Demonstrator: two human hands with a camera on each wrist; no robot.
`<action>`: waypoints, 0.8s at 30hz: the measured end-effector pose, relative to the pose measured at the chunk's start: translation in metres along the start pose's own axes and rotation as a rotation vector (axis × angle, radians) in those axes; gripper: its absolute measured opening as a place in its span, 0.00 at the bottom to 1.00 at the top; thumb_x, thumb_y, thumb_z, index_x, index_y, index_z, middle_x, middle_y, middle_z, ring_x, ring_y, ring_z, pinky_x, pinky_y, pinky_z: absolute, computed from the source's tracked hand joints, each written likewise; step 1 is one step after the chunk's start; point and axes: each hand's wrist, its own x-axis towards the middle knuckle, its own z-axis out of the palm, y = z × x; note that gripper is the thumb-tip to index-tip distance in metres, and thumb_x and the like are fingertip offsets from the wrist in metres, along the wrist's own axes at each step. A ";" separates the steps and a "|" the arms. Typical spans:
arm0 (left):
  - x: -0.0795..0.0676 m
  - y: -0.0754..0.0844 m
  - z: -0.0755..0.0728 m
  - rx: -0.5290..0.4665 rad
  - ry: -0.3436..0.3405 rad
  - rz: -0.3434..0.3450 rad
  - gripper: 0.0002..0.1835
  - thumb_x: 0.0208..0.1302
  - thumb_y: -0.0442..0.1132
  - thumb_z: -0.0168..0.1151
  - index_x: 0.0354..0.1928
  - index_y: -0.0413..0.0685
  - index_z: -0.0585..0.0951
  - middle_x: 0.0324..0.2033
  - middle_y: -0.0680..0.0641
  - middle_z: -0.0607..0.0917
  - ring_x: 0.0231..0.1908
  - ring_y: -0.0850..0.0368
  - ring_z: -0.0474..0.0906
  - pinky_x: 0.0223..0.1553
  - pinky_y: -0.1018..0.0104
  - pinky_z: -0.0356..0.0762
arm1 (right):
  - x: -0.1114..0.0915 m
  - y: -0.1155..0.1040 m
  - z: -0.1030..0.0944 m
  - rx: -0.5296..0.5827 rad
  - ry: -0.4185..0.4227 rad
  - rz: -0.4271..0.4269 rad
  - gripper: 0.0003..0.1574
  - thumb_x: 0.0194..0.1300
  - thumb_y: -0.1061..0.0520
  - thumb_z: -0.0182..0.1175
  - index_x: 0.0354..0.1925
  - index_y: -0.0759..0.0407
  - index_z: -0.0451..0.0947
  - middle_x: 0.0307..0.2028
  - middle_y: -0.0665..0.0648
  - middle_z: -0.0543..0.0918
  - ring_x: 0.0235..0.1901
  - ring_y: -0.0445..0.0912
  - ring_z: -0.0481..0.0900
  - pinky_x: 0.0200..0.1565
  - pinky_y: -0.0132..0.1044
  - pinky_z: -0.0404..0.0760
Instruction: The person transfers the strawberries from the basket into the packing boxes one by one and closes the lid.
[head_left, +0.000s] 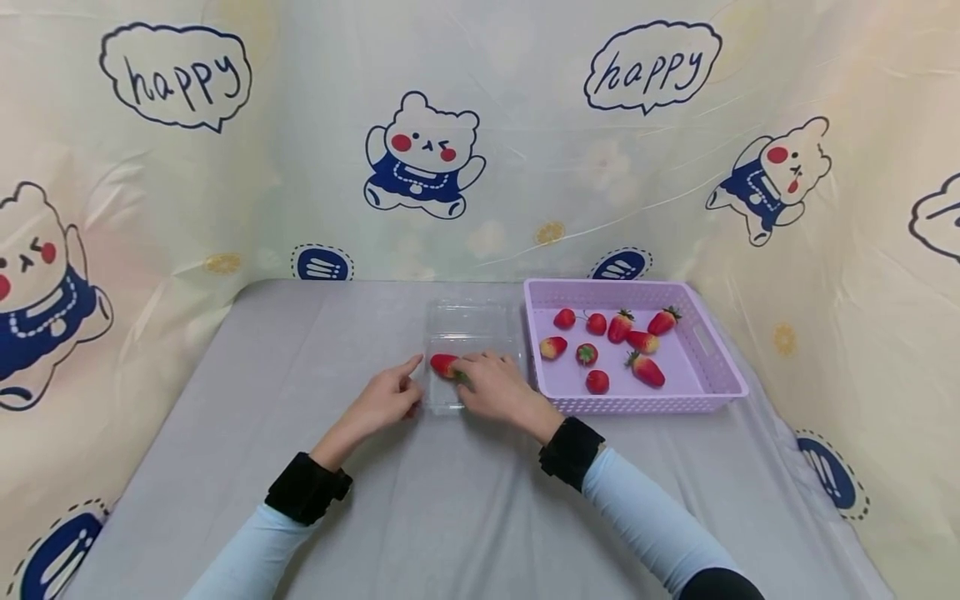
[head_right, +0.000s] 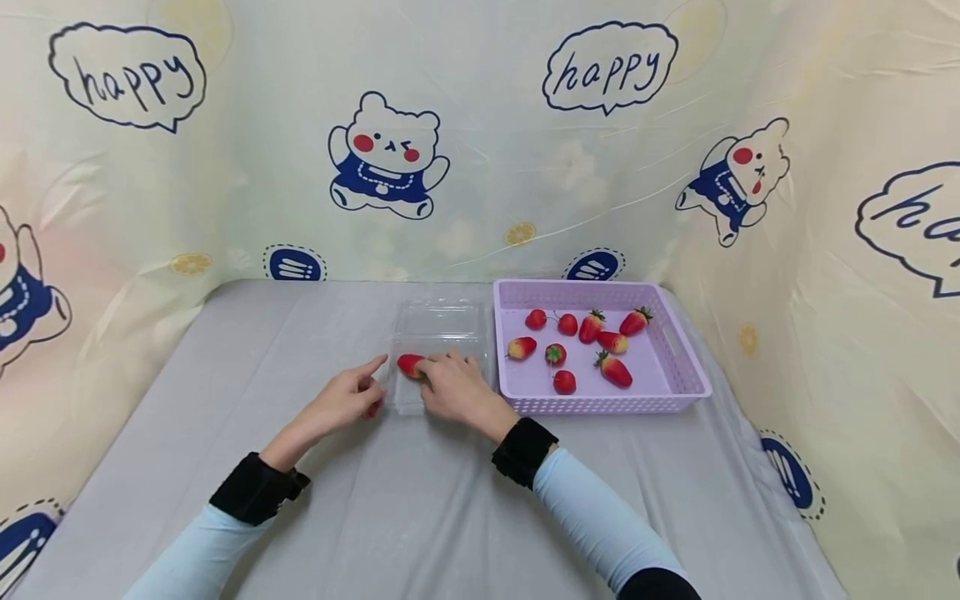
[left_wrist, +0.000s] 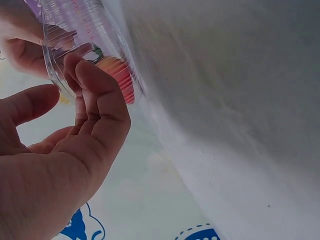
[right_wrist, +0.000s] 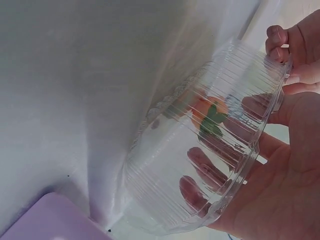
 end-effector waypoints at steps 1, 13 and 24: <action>0.001 0.000 0.000 0.000 -0.003 0.004 0.34 0.75 0.29 0.53 0.80 0.30 0.59 0.23 0.45 0.80 0.24 0.52 0.77 0.30 0.59 0.77 | 0.000 0.000 0.000 -0.004 0.001 0.002 0.25 0.74 0.53 0.64 0.66 0.50 0.82 0.62 0.54 0.84 0.57 0.53 0.77 0.57 0.56 0.73; 0.003 -0.002 0.001 0.011 -0.012 0.007 0.35 0.75 0.30 0.56 0.80 0.30 0.58 0.23 0.46 0.80 0.24 0.54 0.76 0.30 0.61 0.77 | 0.001 -0.002 -0.002 -0.005 -0.001 0.013 0.25 0.74 0.53 0.63 0.67 0.51 0.81 0.62 0.54 0.83 0.57 0.53 0.78 0.58 0.55 0.74; 0.003 -0.002 -0.001 0.004 -0.015 0.000 0.36 0.74 0.30 0.55 0.80 0.31 0.58 0.22 0.46 0.80 0.24 0.54 0.76 0.31 0.60 0.76 | 0.000 -0.002 -0.008 0.041 -0.008 0.001 0.25 0.73 0.55 0.64 0.66 0.53 0.82 0.61 0.55 0.84 0.54 0.52 0.77 0.58 0.55 0.75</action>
